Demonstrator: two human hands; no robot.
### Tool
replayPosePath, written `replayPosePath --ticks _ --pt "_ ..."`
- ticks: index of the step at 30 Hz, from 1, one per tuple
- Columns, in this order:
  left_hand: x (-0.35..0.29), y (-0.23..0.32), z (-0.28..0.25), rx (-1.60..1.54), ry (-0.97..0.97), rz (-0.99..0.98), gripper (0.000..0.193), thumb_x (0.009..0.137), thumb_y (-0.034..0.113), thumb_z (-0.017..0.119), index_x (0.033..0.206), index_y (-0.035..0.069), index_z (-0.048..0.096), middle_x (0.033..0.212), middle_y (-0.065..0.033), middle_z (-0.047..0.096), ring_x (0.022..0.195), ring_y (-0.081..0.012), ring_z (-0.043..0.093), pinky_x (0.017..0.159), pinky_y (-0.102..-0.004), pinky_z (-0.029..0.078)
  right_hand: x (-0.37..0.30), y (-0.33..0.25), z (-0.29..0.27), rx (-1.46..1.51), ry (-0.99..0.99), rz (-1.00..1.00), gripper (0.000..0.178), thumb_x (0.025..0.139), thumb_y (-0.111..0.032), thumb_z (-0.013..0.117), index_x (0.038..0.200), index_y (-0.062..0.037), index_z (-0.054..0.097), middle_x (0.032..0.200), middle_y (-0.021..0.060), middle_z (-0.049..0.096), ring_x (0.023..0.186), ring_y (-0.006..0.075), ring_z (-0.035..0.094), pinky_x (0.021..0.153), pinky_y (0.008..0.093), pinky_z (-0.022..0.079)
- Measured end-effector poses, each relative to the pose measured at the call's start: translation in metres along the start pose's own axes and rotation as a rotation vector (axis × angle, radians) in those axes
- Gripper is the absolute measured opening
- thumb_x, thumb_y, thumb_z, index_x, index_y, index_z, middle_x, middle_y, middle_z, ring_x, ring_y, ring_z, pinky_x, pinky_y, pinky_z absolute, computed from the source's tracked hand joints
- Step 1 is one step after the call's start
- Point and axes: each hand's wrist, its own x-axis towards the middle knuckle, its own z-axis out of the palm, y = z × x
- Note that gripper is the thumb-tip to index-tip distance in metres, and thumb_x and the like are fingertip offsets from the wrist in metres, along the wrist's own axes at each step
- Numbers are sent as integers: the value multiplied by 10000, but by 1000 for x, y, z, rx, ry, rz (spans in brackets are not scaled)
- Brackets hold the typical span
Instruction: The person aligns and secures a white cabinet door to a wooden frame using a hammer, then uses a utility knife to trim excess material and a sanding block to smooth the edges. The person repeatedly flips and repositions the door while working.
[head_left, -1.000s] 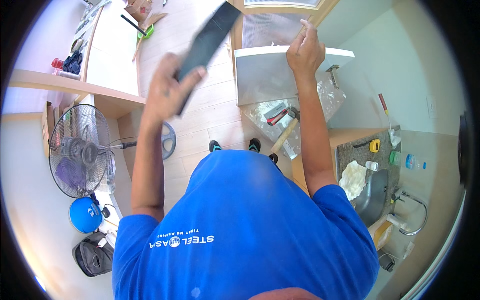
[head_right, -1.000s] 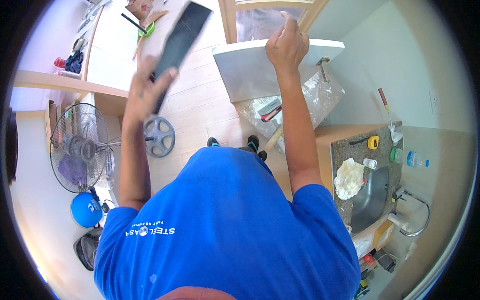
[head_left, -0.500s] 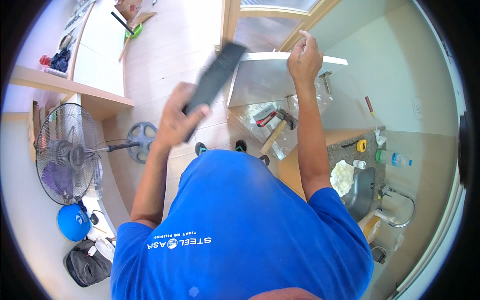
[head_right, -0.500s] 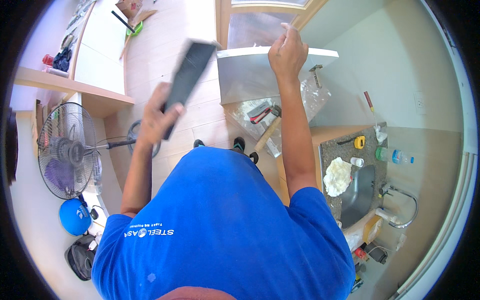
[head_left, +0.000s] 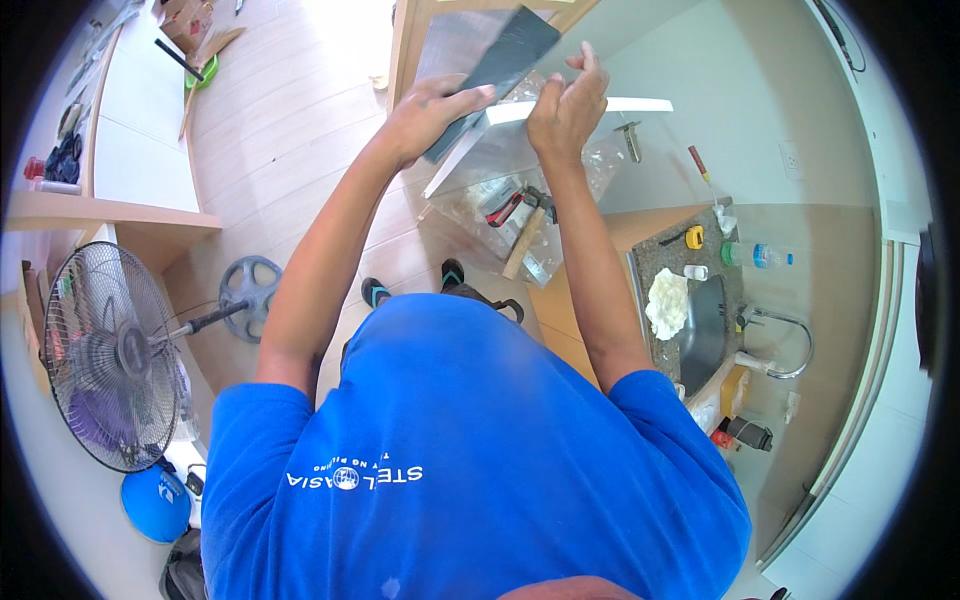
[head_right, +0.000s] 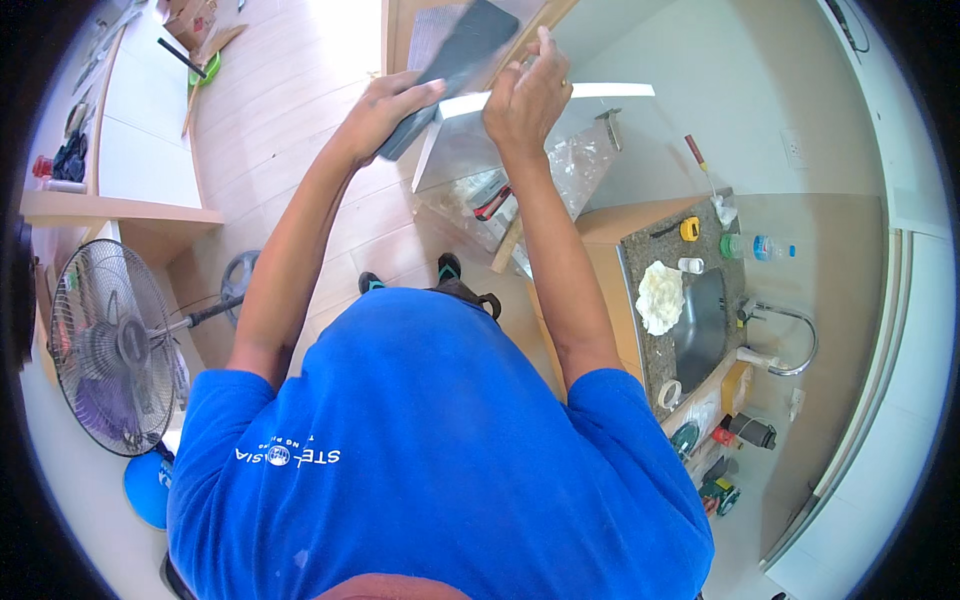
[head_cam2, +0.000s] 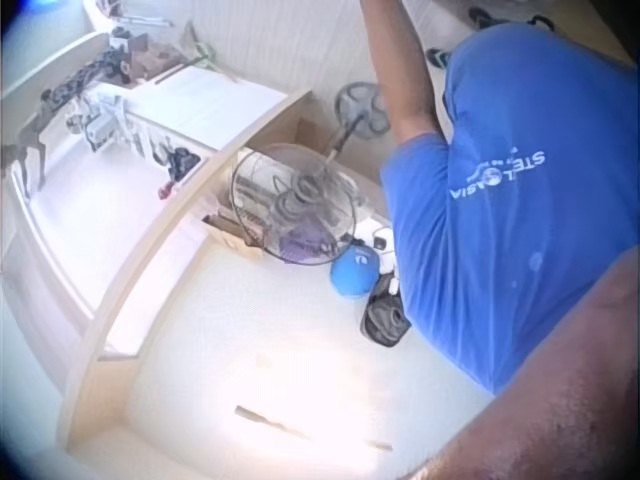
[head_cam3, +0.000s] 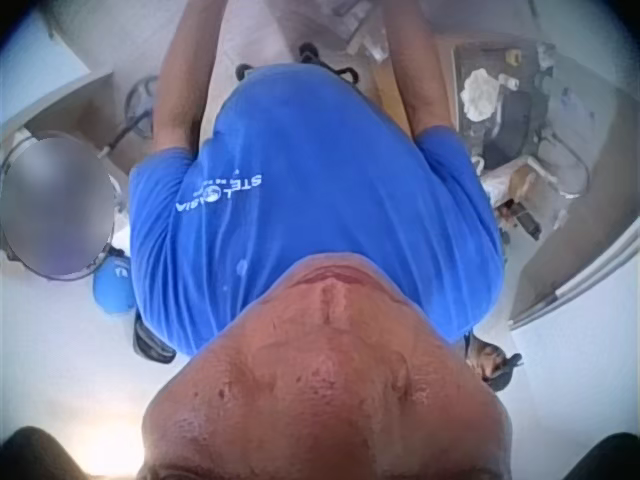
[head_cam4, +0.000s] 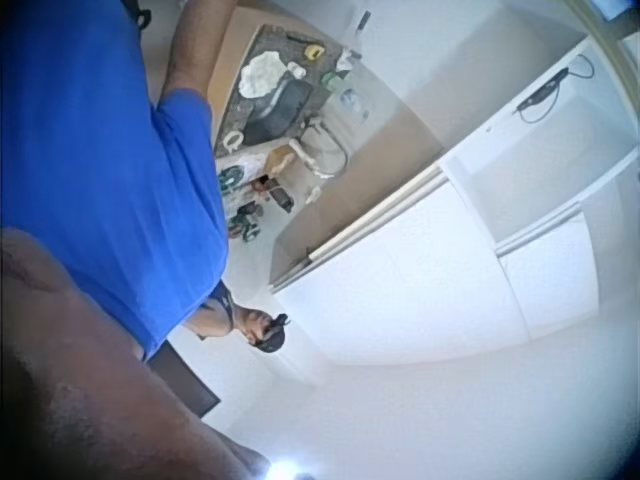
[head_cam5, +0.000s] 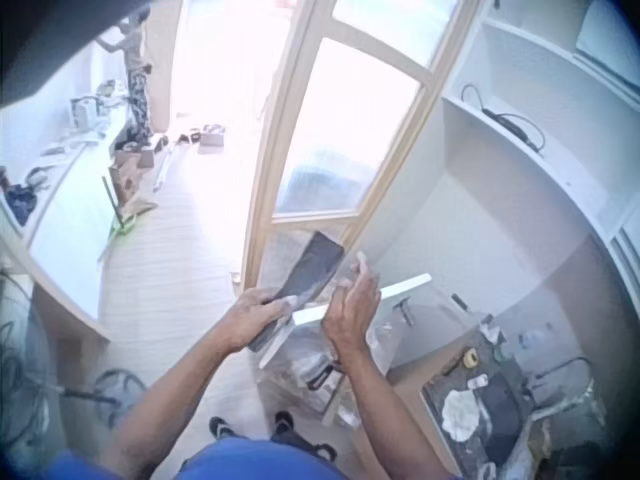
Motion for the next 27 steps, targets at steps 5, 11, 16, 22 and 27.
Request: replayPosePath --ticks 5,11,16,22,27 --pt "1 4 -14 -200 -17 -41 557 920 519 709 1122 1 727 808 -78 659 736 -123 636 629 -284 495 1 3 -3 66 27 -43 570 910 -133 524 1443 48 432 1300 229 522 1221 397 496 1046 524 369" --pt "-30 -24 -18 -115 -30 -28 583 907 522 721 1120 -20 723 836 -83 682 777 -155 648 677 -301 507 3 6 5 26 -28 7 582 900 -115 529 1449 44 418 1334 247 504 1248 400 477 1049 532 365" --pt "-6 -88 -5 -137 17 -220 549 940 518 693 1078 -12 729 839 -68 647 752 -163 576 685 -320 468 12 -17 -17 165 -239 80 418 935 -252 627 1305 -57 627 1217 119 653 1150 325 575 1033 488 353" --pt "-57 -189 -44 -210 166 -448 489 939 463 704 1090 -2 717 825 -59 651 658 -135 581 573 -309 455 13 -41 -53 14 -837 -308 387 860 -385 814 1156 -146 745 1127 56 729 1082 258 623 1003 404 341" --pt "-109 -224 -30 -288 69 -700 515 953 493 694 1114 4 706 843 -37 633 691 -109 531 595 -287 424 18 -41 -59 71 -958 -219 391 796 -346 884 1106 -136 774 1115 42 749 1079 221 619 1001 376 327"
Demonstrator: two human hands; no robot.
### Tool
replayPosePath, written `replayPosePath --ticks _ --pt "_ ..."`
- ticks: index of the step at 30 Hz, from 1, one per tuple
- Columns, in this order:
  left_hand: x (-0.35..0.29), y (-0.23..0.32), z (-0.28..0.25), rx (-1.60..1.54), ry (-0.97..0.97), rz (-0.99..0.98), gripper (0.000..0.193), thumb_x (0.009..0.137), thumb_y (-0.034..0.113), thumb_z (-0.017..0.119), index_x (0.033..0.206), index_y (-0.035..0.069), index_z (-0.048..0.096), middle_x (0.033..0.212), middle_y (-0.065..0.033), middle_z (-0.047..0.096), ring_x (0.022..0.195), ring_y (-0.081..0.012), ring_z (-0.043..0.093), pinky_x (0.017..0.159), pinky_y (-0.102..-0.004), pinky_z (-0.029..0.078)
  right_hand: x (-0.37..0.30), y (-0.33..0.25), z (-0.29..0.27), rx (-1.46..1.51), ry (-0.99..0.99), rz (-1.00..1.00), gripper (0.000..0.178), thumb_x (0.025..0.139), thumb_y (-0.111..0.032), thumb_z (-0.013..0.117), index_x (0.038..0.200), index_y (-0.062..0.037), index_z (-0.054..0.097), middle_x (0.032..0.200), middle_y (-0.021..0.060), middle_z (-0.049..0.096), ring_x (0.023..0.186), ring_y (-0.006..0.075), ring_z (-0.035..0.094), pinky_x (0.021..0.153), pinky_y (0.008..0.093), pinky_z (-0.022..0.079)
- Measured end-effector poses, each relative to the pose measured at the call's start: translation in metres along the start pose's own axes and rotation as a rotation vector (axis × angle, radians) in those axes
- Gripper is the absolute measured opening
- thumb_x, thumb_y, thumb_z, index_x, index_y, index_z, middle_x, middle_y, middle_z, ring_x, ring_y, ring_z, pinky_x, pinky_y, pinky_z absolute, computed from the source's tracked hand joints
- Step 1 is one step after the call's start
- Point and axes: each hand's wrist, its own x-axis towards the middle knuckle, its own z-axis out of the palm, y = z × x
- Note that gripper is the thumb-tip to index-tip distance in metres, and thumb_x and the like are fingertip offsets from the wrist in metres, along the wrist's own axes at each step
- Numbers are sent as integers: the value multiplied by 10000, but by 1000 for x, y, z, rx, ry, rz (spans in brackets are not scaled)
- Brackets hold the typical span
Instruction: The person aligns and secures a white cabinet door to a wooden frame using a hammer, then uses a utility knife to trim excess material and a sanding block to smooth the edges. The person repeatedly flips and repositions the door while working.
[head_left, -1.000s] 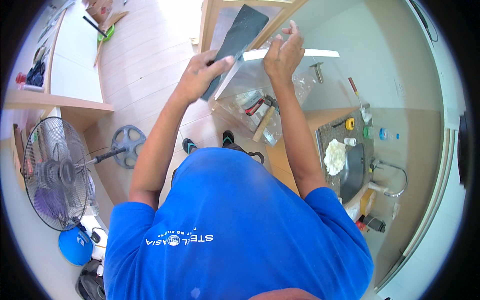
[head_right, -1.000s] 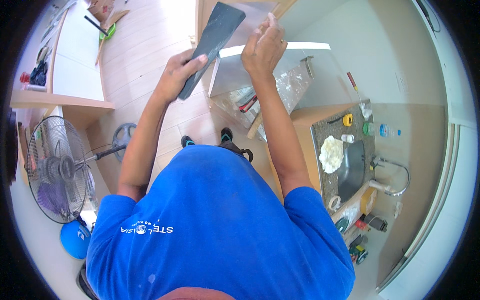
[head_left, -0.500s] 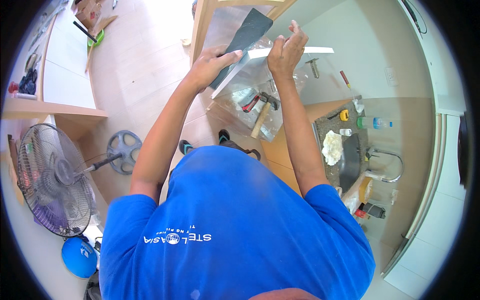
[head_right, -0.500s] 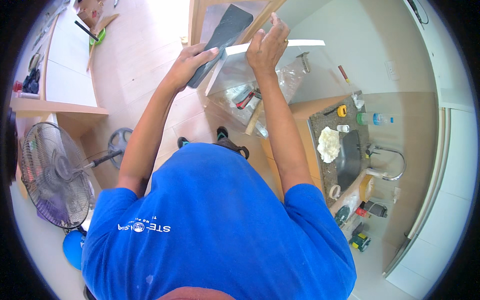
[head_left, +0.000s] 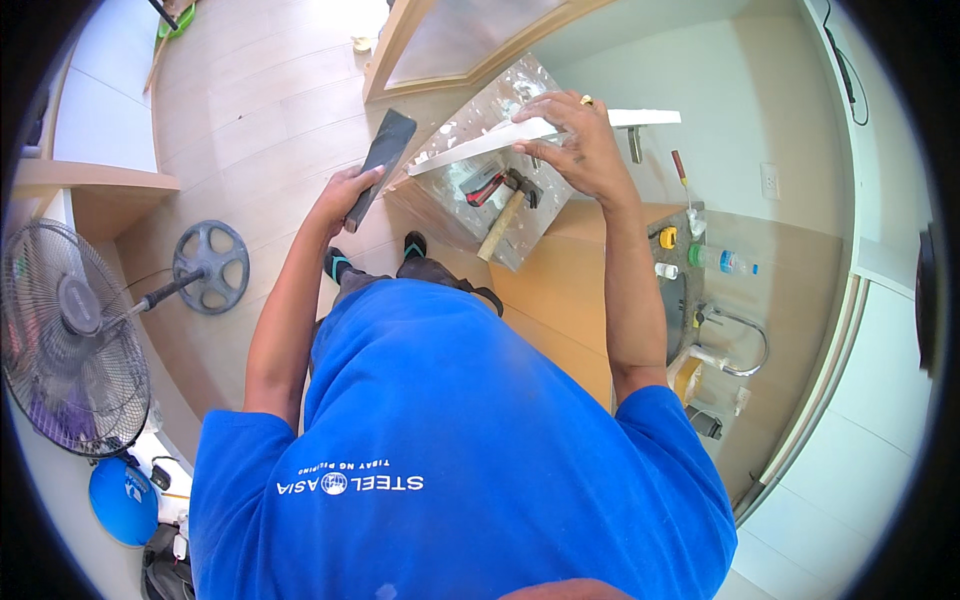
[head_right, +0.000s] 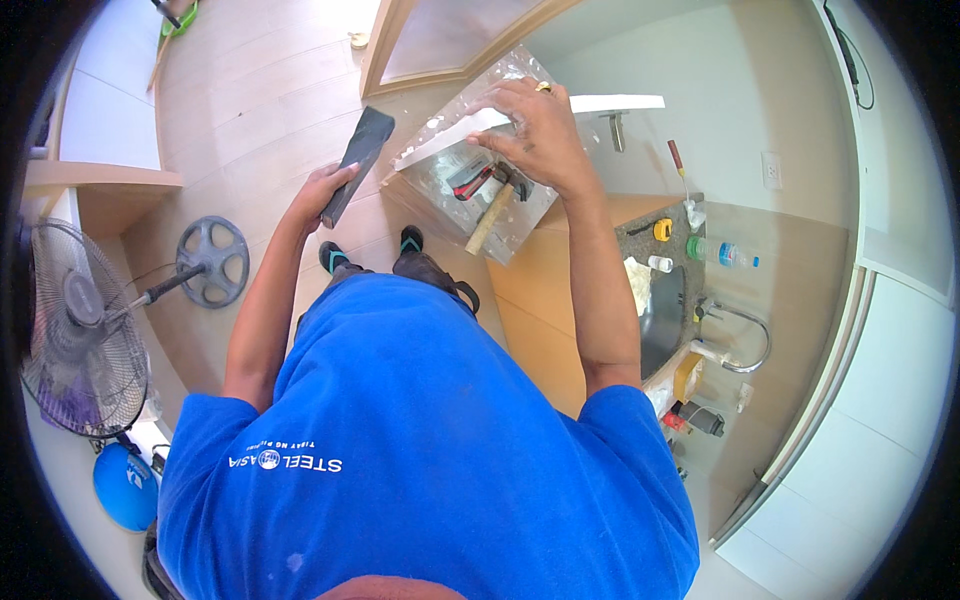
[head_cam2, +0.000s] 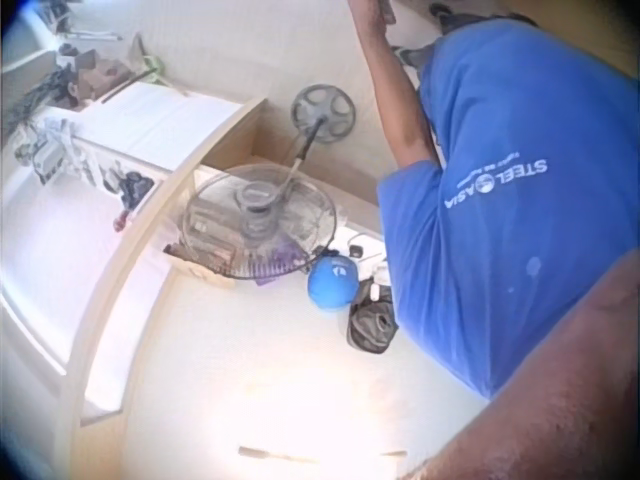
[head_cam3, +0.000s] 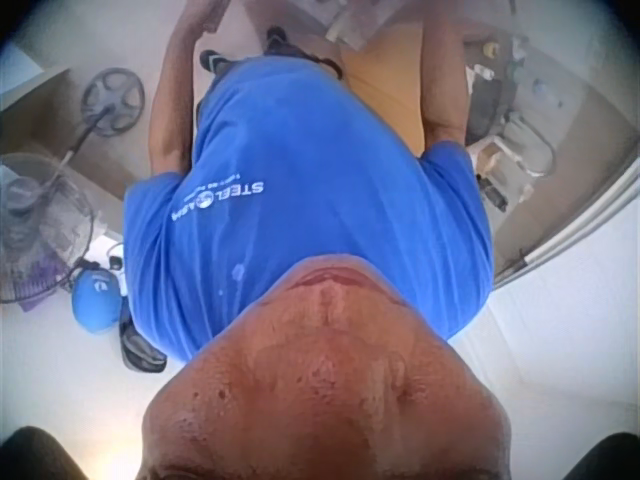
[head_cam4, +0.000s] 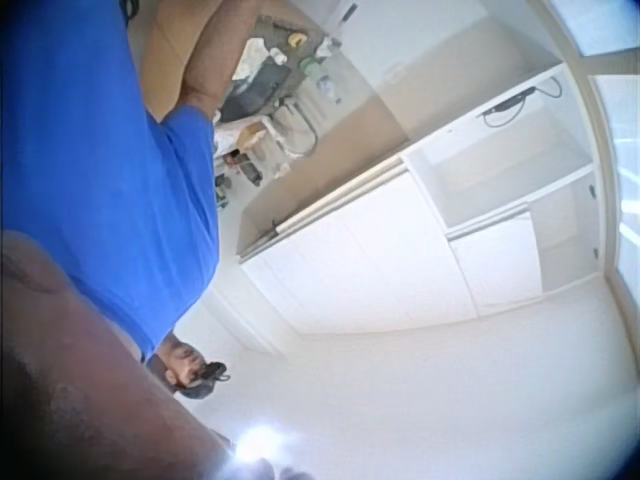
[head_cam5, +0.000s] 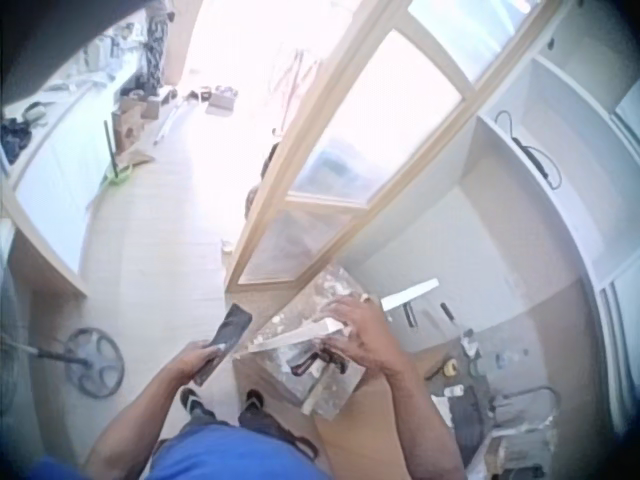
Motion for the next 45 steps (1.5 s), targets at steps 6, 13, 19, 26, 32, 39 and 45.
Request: replayPosePath --ticks 6,13,19,26,32,39,45 --pt "-12 -12 9 -28 2 66 441 955 441 704 1078 18 720 735 -15 598 565 -96 536 477 -308 404 -3 4 0 64 30 -23 369 767 -305 909 1069 -133 786 1116 24 755 1068 183 616 997 352 324" --pt "-36 59 34 -44 27 346 467 970 448 692 1072 -7 718 814 -33 617 718 -115 541 639 -296 444 -5 5 3 99 93 -32 378 769 -290 906 1098 -148 786 1125 21 754 1092 182 614 971 343 334" --pt "-57 103 47 2 19 434 482 966 453 696 1056 -20 713 846 -51 627 770 -126 547 677 -296 449 -11 11 1 126 89 -100 356 803 -256 876 1132 -161 776 1151 12 757 1087 168 619 943 329 342" --pt "-58 57 38 52 178 308 487 951 454 711 1037 -26 712 818 -46 613 747 -132 541 652 -313 443 1 17 -3 -82 -66 -240 338 836 -281 828 1140 -172 726 1085 60 753 1023 304 681 892 457 485" --pt "-78 -31 32 -46 432 20 536 926 479 733 1067 -37 704 807 -48 616 728 -128 552 627 -320 446 27 29 -6 -155 -290 -337 390 843 -306 810 1178 -139 701 1051 145 732 1011 372 666 865 479 518" --pt "-110 -97 58 71 557 -149 592 907 511 749 1111 -42 700 772 -44 624 654 -150 557 617 -342 465 39 37 -5 -145 -204 -469 313 890 -254 709 1107 -35 656 966 216 724 974 412 690 823 539 528" --pt "-106 -100 97 764 340 -78 601 854 476 780 1230 12 710 1022 -204 750 915 -324 719 847 -439 548 35 42 -8 -14 -117 -471 334 835 -265 786 1046 -37 663 953 191 733 1008 367 715 847 516 553"
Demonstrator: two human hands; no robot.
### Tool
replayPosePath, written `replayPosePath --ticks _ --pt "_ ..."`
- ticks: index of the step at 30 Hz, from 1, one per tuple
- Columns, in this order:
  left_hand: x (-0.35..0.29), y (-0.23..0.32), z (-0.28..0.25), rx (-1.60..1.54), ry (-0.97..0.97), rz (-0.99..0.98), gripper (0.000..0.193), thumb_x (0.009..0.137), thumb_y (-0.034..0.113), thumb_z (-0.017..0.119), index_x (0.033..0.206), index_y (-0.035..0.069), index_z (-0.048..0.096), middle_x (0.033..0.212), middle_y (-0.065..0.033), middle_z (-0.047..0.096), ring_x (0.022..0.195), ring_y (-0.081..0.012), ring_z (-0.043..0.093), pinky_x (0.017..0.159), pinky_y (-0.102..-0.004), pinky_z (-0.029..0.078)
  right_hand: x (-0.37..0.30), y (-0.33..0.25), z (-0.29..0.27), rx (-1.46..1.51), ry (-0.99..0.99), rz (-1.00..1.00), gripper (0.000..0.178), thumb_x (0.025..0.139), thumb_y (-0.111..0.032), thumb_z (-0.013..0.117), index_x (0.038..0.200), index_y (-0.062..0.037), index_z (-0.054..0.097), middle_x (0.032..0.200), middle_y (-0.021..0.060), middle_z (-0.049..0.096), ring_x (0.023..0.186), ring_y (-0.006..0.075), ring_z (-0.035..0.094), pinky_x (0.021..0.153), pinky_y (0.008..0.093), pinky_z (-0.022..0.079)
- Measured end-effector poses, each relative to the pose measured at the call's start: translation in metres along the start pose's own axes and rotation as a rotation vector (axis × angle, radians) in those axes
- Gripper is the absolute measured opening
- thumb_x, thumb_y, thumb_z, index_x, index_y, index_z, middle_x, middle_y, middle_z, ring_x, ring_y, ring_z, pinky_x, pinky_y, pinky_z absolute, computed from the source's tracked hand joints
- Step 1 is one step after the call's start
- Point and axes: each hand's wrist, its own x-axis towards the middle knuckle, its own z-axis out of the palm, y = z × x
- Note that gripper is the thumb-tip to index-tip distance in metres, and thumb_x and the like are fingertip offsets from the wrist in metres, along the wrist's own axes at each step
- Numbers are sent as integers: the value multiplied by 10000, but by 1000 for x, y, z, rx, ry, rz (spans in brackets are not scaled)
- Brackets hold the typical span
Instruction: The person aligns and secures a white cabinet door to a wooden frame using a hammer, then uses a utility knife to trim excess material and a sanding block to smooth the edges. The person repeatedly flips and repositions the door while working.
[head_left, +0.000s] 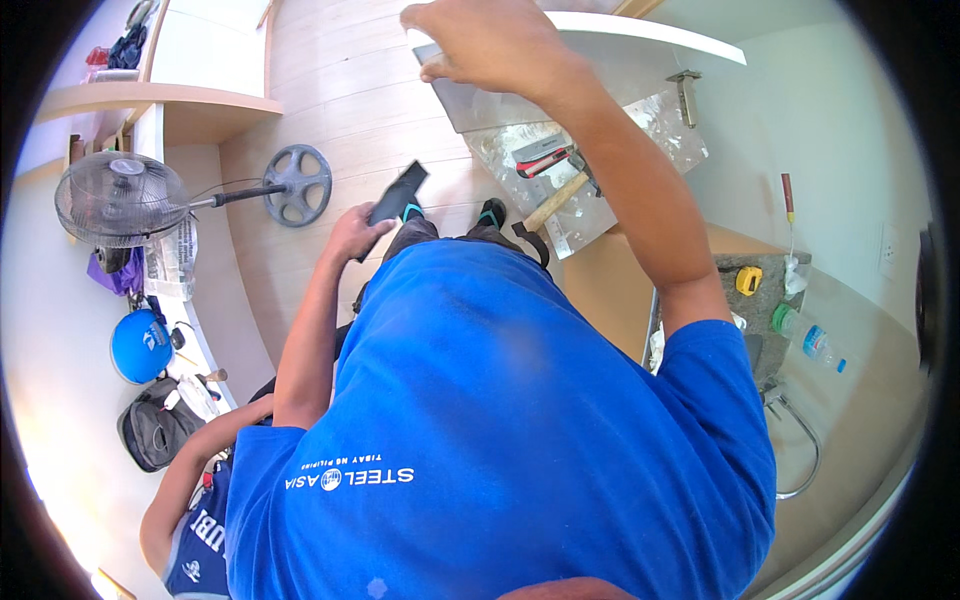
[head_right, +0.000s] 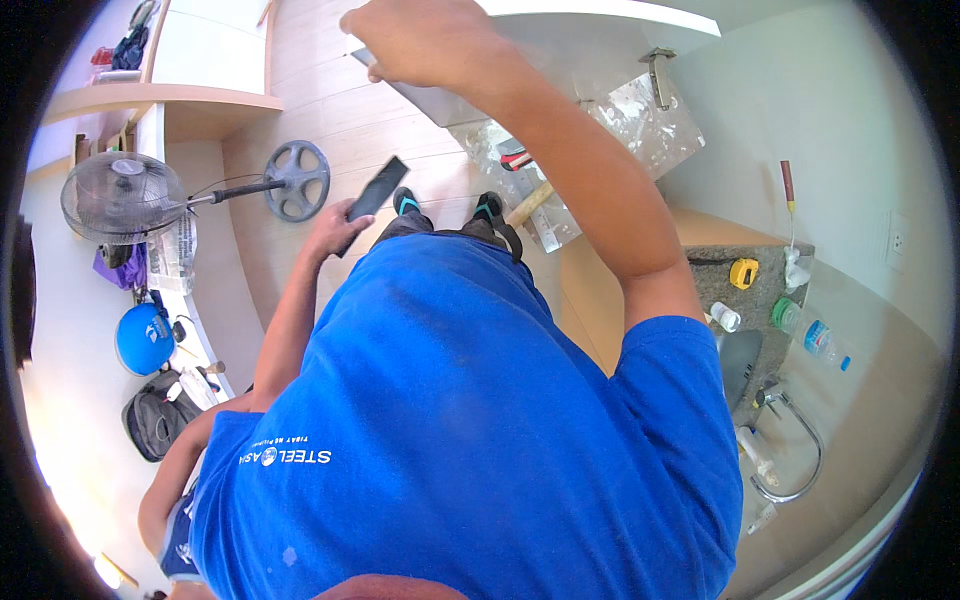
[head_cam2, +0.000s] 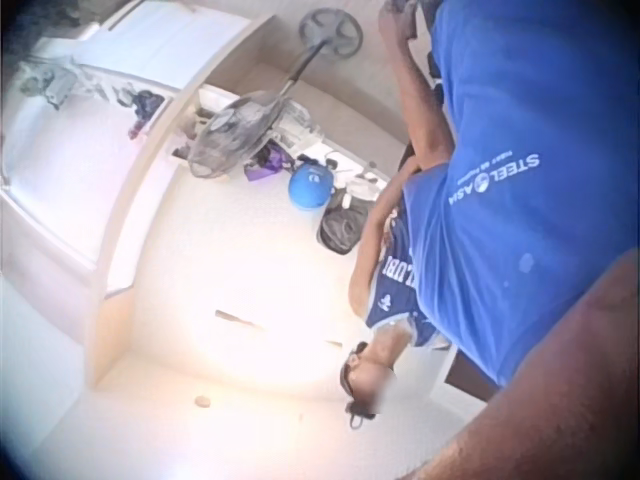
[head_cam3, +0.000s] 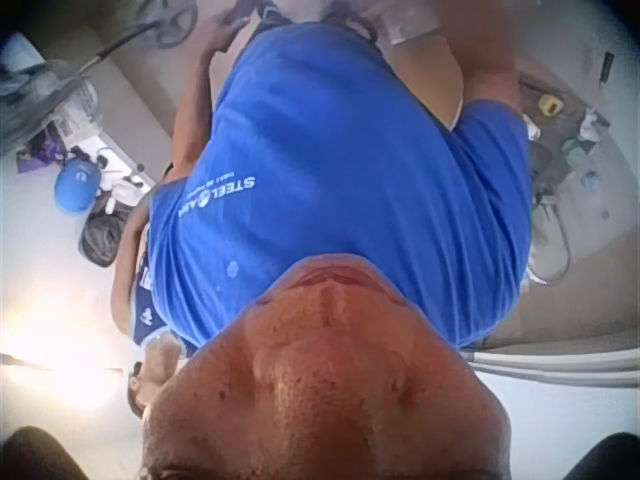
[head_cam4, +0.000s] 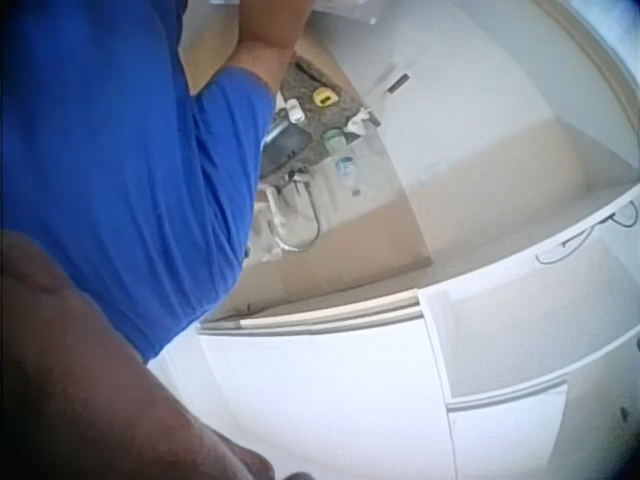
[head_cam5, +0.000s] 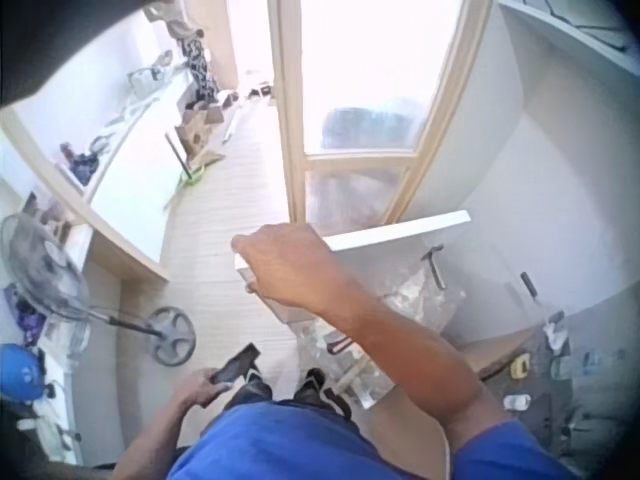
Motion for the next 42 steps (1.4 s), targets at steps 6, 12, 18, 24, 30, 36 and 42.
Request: replayPosePath --ticks 6,12,18,24,30,36,42 --pt "45 94 47 276 -14 393 898 804 388 824 1562 106 433 1322 -270 628 1247 -467 575 1076 -520 467 -20 14 0 62 174 -66 302 851 -242 779 1045 -37 669 977 177 732 1001 369 716 893 497 548" --pt "90 187 131 385 -141 495 995 806 381 835 1618 135 314 1361 -232 580 1291 -461 544 1045 -592 463 -68 51 -18 -79 215 122 382 840 -337 804 1063 -52 682 1009 163 726 1001 369 705 918 485 529" --pt "127 214 207 525 -122 680 858 884 302 758 1614 144 336 1493 -212 500 1367 -428 497 1127 -564 399 -86 49 -16 -159 229 153 425 827 -386 808 1086 -71 692 988 137 721 1014 338 688 928 475 501" --pt "151 213 247 538 -83 738 722 941 166 627 1609 127 354 1522 -203 483 1396 -422 473 1142 -575 376 -86 48 -16 -165 195 160 399 826 -397 802 1021 -74 676 984 132 704 967 352 675 879 470 494" --pt "151 209 253 752 49 711 646 951 249 640 1547 119 430 1562 -177 442 1419 -414 446 1155 -604 336 -80 51 -14 -193 266 105 402 826 -420 796 965 -70 657 959 140 690 925 351 666 838 459 490" --pt "125 159 174 115 -18 348 443 862 364 779 1176 57 728 1196 -206 710 1151 -403 663 964 -470 533 -92 49 -4 -259 270 99 506 817 -462 815 1157 -101 713 1079 102 742 1030 321 693 860 444 527" --pt "136 128 88 -401 722 333 711 770 317 930 1283 -55 608 1182 -219 683 1119 -362 670 976 -437 533 -104 51 5 -216 272 124 528 812 -505 793 1126 -87 718 1096 92 744 1032 296 694 903 419 504"
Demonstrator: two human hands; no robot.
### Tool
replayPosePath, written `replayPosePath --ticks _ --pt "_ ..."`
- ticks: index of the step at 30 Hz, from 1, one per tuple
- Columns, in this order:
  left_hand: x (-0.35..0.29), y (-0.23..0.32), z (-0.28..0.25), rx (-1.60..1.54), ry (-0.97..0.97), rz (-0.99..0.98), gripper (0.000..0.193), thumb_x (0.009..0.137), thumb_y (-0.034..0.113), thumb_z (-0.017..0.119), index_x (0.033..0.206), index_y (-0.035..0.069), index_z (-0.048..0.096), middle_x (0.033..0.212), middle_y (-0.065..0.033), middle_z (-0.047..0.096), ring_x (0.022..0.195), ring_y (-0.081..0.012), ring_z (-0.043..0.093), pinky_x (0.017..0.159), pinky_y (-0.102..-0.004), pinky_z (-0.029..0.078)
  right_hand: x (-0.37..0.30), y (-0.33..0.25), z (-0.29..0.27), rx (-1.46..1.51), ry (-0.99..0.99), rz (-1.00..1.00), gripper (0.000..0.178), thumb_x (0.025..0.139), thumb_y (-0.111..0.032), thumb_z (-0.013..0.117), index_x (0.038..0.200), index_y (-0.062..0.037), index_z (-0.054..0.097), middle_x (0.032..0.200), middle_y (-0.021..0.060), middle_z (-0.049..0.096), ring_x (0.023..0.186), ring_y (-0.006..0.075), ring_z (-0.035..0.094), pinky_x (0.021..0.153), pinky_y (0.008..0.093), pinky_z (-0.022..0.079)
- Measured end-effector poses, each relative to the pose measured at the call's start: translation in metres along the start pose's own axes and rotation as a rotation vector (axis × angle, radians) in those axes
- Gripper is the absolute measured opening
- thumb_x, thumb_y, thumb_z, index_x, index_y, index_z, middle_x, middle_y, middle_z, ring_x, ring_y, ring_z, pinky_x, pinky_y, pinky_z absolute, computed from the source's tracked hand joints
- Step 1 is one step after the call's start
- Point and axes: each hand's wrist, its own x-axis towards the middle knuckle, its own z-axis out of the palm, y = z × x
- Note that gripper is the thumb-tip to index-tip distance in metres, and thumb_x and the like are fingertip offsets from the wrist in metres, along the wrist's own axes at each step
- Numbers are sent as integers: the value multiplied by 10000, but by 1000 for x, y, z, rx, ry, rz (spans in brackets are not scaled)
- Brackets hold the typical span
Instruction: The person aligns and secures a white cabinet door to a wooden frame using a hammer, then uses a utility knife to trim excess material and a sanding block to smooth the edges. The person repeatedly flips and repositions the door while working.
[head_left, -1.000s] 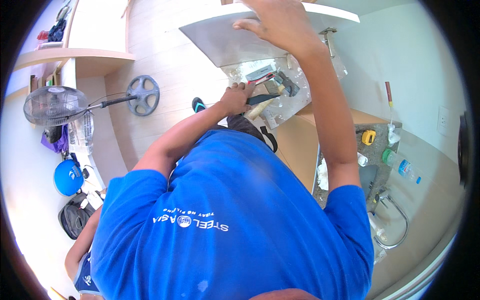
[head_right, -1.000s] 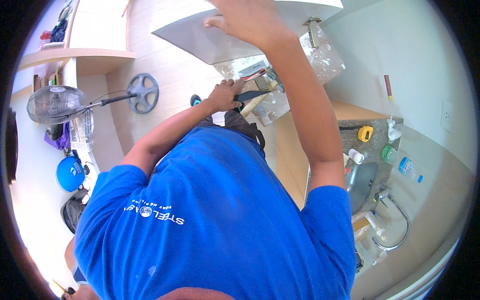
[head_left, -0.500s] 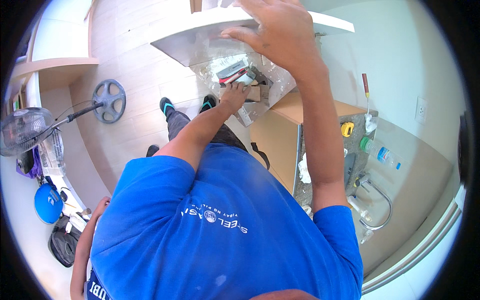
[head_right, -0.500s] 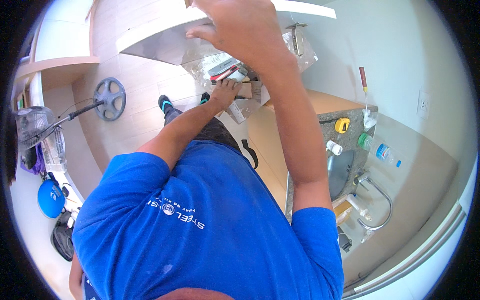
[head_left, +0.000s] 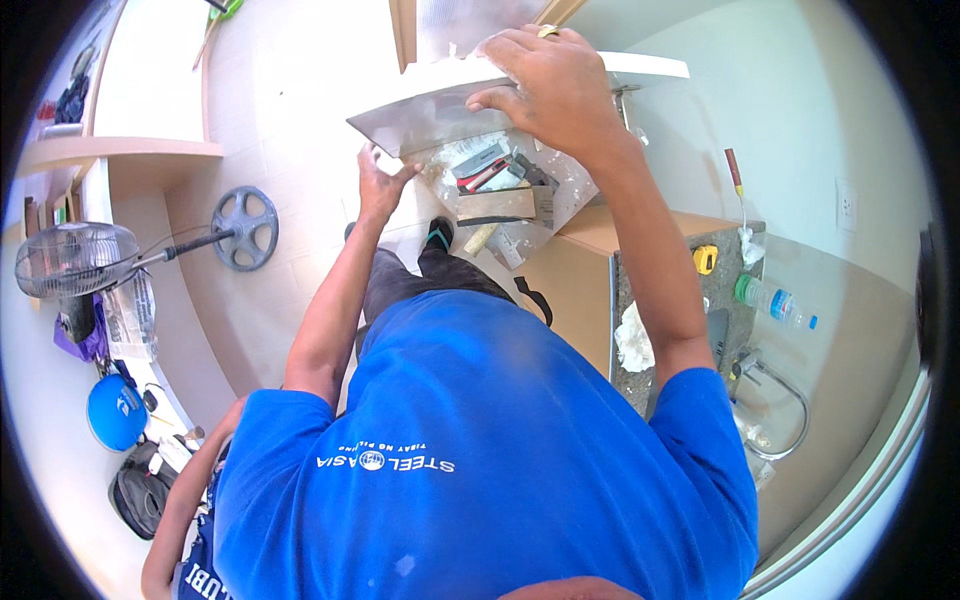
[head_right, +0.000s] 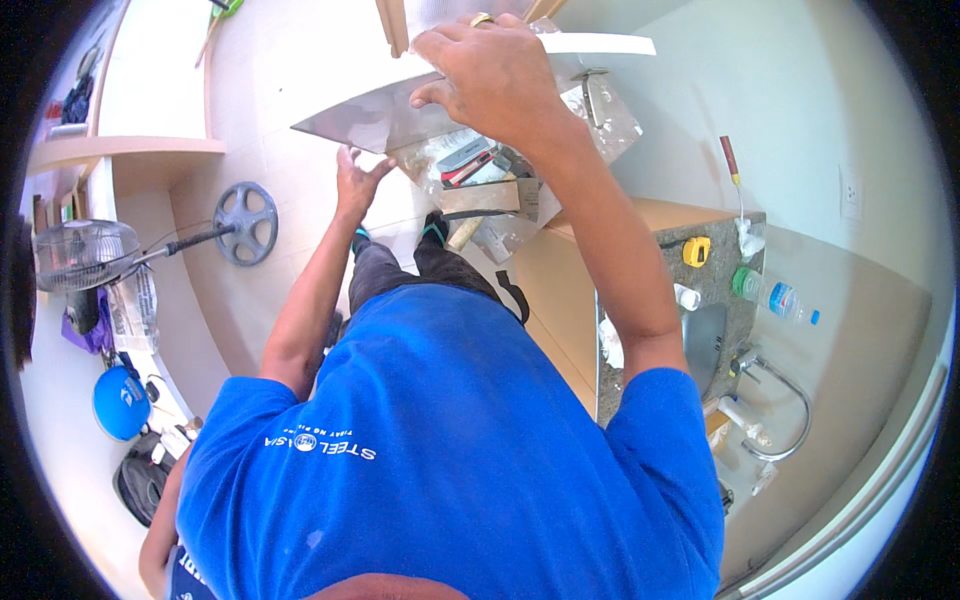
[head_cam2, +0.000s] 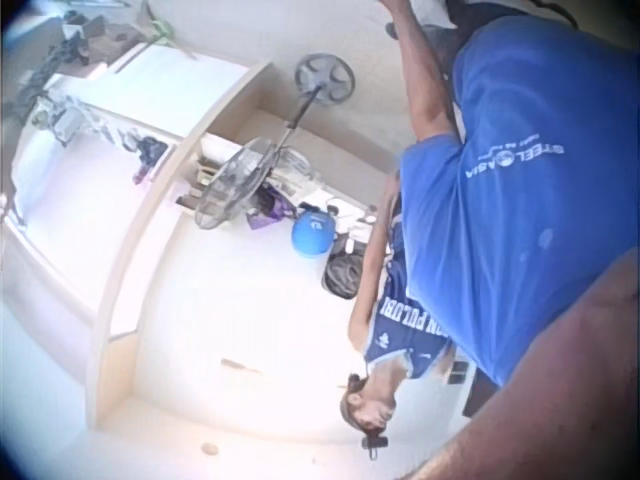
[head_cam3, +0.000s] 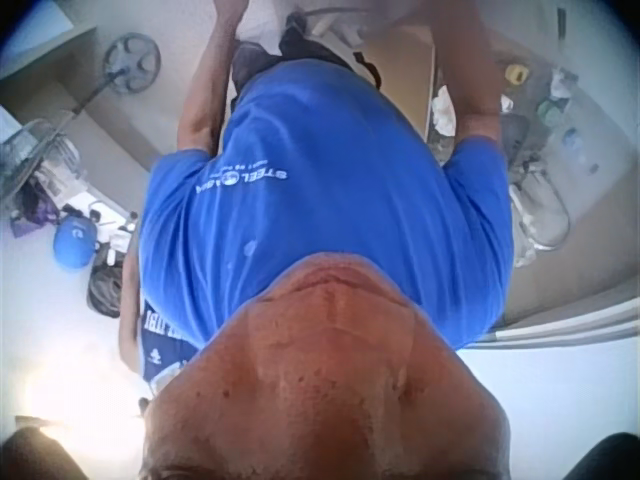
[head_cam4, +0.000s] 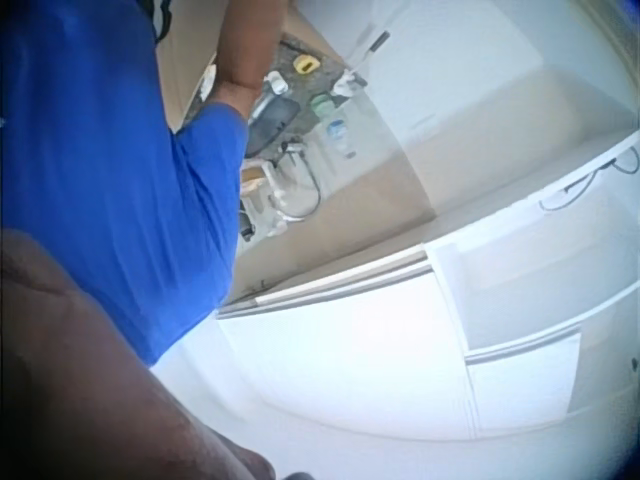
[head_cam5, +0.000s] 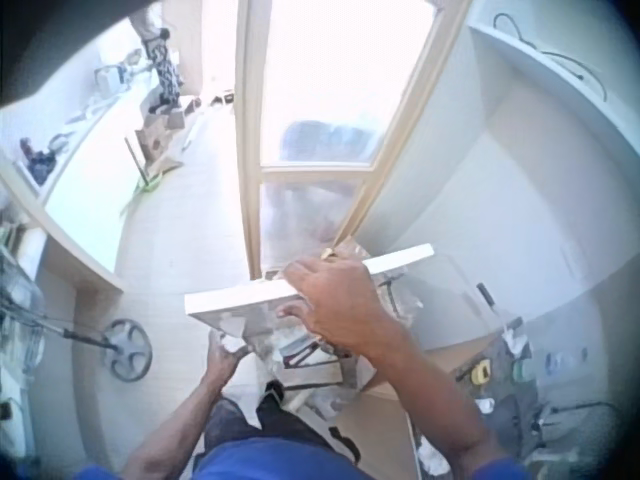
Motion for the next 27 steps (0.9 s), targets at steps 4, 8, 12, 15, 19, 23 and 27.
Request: replayPosePath --ticks 4,8,12,15,19,23,27 --pt "49 62 -14 -221 -209 98 603 785 359 918 1184 -16 665 990 -167 721 959 -325 706 873 -413 547 -8 24 -22 206 38 72 404 889 -334 793 1157 -43 710 1076 105 753 1003 267 739 894 414 555" --pt "79 164 -82 -41 -244 282 481 810 396 888 993 -2 690 848 -163 678 759 -295 649 713 -407 508 -47 86 -99 626 149 408 319 924 -122 757 1202 17 685 1044 102 742 971 210 757 872 379 606" --pt "87 257 -130 200 -118 745 450 830 345 872 1092 27 693 890 -173 716 802 -317 680 756 -423 535 -106 141 -102 707 373 622 385 895 -218 835 1162 19 691 1061 94 744 974 173 706 881 331 560" --pt "86 289 -113 430 -127 793 459 848 379 835 1115 43 672 925 -201 713 874 -386 694 790 -470 542 -138 170 -29 687 340 814 443 879 -240 857 1193 23 688 1091 98 745 951 170 683 884 327 548" --pt "79 278 -76 626 -370 613 422 885 382 782 1071 31 640 965 -204 712 935 -406 690 808 -509 533 -169 179 96 990 437 879 439 882 -160 844 1252 13 682 1132 96 753 983 180 684 913 338 534" --pt "77 249 -45 676 -408 639 376 903 360 758 1035 29 639 995 -177 716 991 -360 687 849 -493 512 -179 187 173 996 481 921 441 875 -120 841 1245 41 665 1136 117 750 1008 198 683 923 348 523" --pt "80 223 -20 708 -435 564 326 928 331 736 1056 45 648 1061 -147 719 1088 -326 670 908 -482 493 -189 192 206 990 500 996 475 872 -119 843 1266 50 640 1170 145 731 1051 215 679 911 362 525"
